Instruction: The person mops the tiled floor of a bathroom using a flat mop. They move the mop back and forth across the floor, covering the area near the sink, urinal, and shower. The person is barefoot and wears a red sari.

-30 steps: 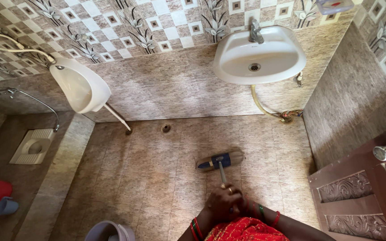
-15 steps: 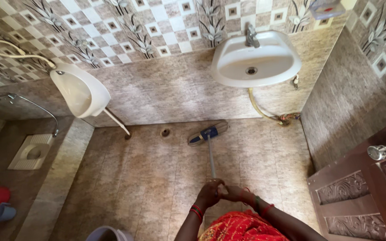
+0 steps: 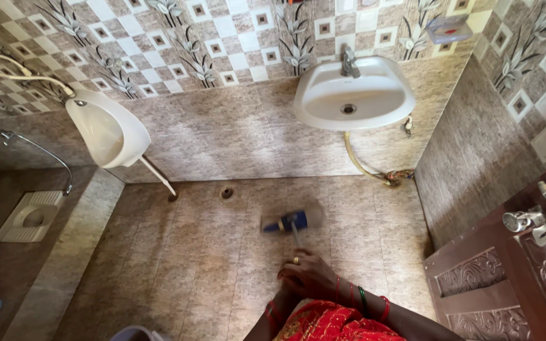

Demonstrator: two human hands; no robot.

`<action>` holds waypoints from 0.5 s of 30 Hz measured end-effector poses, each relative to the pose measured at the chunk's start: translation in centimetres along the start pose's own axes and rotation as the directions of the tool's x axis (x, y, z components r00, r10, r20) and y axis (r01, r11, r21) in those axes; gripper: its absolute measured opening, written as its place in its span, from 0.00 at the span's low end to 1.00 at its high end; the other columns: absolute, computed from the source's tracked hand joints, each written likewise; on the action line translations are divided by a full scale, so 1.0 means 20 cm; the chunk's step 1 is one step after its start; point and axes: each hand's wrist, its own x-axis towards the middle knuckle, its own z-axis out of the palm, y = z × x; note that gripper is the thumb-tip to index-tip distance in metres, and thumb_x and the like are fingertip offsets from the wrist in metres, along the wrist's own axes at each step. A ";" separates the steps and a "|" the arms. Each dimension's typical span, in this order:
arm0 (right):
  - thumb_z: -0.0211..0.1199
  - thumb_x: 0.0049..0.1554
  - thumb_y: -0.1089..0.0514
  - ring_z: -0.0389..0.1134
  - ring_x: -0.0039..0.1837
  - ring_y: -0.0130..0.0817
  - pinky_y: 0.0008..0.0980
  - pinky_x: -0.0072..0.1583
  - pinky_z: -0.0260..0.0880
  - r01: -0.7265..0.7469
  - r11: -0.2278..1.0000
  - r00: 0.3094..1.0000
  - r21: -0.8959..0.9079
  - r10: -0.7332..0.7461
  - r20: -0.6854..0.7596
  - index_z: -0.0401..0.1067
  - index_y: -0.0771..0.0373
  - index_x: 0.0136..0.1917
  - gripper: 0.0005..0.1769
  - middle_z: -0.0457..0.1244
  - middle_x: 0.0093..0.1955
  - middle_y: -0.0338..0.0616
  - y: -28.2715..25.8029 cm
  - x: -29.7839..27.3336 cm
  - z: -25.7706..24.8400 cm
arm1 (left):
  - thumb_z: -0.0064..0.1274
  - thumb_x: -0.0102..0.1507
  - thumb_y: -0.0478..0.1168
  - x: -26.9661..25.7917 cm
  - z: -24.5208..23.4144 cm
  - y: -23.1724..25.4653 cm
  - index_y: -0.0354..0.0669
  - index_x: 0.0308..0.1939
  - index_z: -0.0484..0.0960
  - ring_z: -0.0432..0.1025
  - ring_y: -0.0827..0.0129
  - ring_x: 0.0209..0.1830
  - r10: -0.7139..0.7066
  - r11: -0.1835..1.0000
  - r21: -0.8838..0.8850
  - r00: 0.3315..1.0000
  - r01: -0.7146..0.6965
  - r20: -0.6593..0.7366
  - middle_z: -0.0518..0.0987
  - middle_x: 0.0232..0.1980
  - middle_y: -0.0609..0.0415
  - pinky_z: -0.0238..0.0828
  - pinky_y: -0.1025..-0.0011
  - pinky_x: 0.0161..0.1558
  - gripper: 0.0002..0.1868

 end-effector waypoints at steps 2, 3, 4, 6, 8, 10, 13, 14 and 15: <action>0.65 0.58 0.55 0.71 0.49 0.44 0.46 0.62 0.68 -0.050 0.993 0.997 0.110 0.043 0.061 0.79 0.56 0.46 0.06 0.70 0.42 0.43 -0.04 0.02 -0.05 | 0.58 0.65 0.47 -0.05 -0.05 0.00 0.41 0.62 0.74 0.74 0.55 0.56 -0.017 0.999 0.045 0.999 0.015 0.031 0.76 0.58 0.44 0.72 0.60 0.54 0.24; 0.65 0.57 0.55 0.71 0.48 0.45 0.46 0.58 0.69 -0.084 0.987 0.995 0.139 0.074 0.072 0.79 0.56 0.44 0.05 0.70 0.41 0.43 -0.08 0.01 -0.06 | 0.58 0.65 0.47 -0.10 -0.06 0.01 0.41 0.63 0.74 0.73 0.55 0.57 -0.068 0.987 -0.143 0.998 0.067 -0.004 0.76 0.59 0.44 0.72 0.59 0.54 0.25; 0.65 0.55 0.55 0.71 0.48 0.47 0.45 0.53 0.69 -0.115 0.979 0.991 0.168 0.103 0.082 0.80 0.55 0.42 0.05 0.70 0.40 0.43 -0.09 0.01 -0.07 | 0.58 0.65 0.47 -0.12 -0.07 0.02 0.41 0.63 0.74 0.73 0.55 0.57 -0.119 0.955 -0.276 0.993 0.109 -0.020 0.76 0.59 0.44 0.71 0.59 0.55 0.25; 0.65 0.53 0.55 0.71 0.50 0.46 0.45 0.57 0.70 0.100 0.986 0.995 0.133 -0.103 0.017 0.74 0.57 0.39 0.05 0.68 0.40 0.43 -0.10 0.00 -0.06 | 0.58 0.65 0.47 -0.13 -0.09 0.04 0.41 0.64 0.74 0.72 0.55 0.58 -0.123 0.946 -0.304 0.992 0.110 -0.026 0.75 0.60 0.43 0.70 0.59 0.56 0.25; 0.65 0.52 0.57 0.71 0.50 0.45 0.44 0.59 0.71 0.253 0.959 0.967 0.126 -0.252 -0.020 0.69 0.58 0.36 0.07 0.66 0.40 0.43 -0.07 -0.03 -0.02 | 0.58 0.65 0.46 -0.12 -0.10 0.03 0.42 0.64 0.73 0.71 0.54 0.60 -0.127 0.945 -0.307 0.991 0.112 -0.030 0.74 0.61 0.43 0.69 0.59 0.58 0.25; 0.65 0.53 0.58 0.70 0.48 0.44 0.44 0.61 0.72 0.347 0.925 0.938 0.153 -0.346 -0.038 0.66 0.58 0.34 0.10 0.65 0.38 0.43 0.02 -0.04 0.04 | 0.58 0.66 0.46 -0.09 -0.11 0.02 0.42 0.65 0.73 0.70 0.54 0.61 -0.118 0.950 -0.296 0.992 0.099 -0.047 0.74 0.62 0.43 0.68 0.59 0.59 0.26; 0.65 0.50 0.58 0.70 0.48 0.45 0.45 0.58 0.70 0.364 0.922 0.926 0.128 -0.373 0.051 0.67 0.58 0.34 0.09 0.65 0.37 0.43 0.19 -0.10 0.15 | 0.58 0.66 0.45 -0.07 -0.06 -0.03 0.42 0.66 0.72 0.68 0.53 0.63 -0.100 0.971 -0.226 0.992 0.080 -0.079 0.73 0.64 0.43 0.67 0.58 0.61 0.26; 0.65 0.51 0.58 0.70 0.50 0.45 0.44 0.61 0.69 0.358 0.928 0.928 0.107 -0.366 0.074 0.67 0.58 0.35 0.08 0.66 0.39 0.43 0.25 -0.11 0.20 | 0.58 0.66 0.45 -0.07 -0.03 -0.08 0.42 0.66 0.72 0.68 0.53 0.63 -0.104 0.978 -0.191 0.992 0.088 -0.074 0.72 0.64 0.43 0.66 0.58 0.62 0.27; 0.65 0.51 0.58 0.71 0.52 0.44 0.44 0.64 0.69 0.351 0.932 0.928 0.086 -0.359 0.098 0.68 0.57 0.36 0.07 0.67 0.42 0.43 0.30 -0.13 0.25 | 0.58 0.66 0.45 -0.07 0.01 -0.13 0.42 0.67 0.72 0.67 0.53 0.64 -0.109 0.983 -0.154 0.992 0.097 -0.067 0.72 0.65 0.43 0.66 0.58 0.62 0.27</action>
